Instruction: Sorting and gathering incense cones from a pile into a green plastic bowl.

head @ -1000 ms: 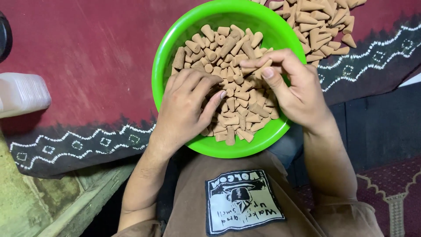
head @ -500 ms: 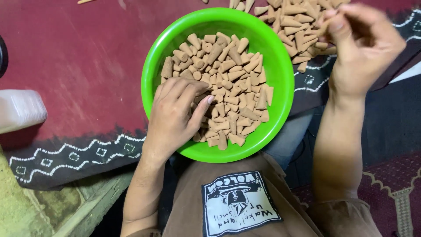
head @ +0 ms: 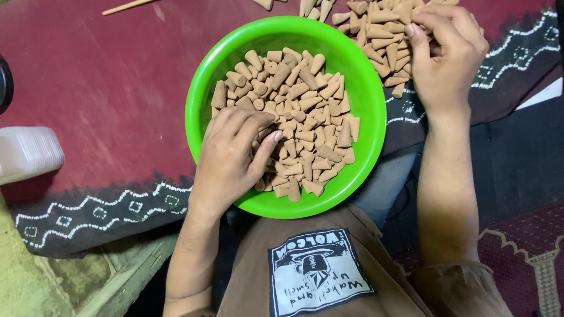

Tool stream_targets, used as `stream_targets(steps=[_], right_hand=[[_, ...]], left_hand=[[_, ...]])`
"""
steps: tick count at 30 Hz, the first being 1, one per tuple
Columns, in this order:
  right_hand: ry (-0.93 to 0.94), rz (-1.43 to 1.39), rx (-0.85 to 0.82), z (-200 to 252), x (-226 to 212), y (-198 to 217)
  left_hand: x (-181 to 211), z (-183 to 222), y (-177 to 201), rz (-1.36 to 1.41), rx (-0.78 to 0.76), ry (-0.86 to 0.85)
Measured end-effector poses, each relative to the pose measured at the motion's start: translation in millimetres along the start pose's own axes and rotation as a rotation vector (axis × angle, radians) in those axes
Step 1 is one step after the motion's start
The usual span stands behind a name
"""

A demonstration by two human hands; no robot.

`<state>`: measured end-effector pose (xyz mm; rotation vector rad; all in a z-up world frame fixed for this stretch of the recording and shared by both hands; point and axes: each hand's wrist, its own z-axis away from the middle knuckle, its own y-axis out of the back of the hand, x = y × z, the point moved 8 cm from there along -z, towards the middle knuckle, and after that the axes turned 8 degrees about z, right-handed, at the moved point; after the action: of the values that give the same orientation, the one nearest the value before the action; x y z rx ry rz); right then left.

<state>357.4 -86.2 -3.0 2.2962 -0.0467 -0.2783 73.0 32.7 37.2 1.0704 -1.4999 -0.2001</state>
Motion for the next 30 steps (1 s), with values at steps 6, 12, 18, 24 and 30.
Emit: stream_targets(steps=[6,12,18,24,30], right_hand=[[-0.027,0.035,-0.072,16,1,3],[-0.049,-0.058,-0.076,16,2,6],[-0.069,-0.042,-0.070,26,1,6],[0.059,-0.103,0.069,13,-44,36],[0.309,0.007,-0.485,9,-113,29]], left_hand=[[25,-1,-13,-0.017,-0.102,-0.278],[47,13,-77,-0.065,-0.574,-0.429],[25,18,-98,-0.195,-0.574,-0.583],[37,5,-75,-0.260,-0.378,-0.822],[27,-2,-68,-0.402,-0.419,-0.779]])
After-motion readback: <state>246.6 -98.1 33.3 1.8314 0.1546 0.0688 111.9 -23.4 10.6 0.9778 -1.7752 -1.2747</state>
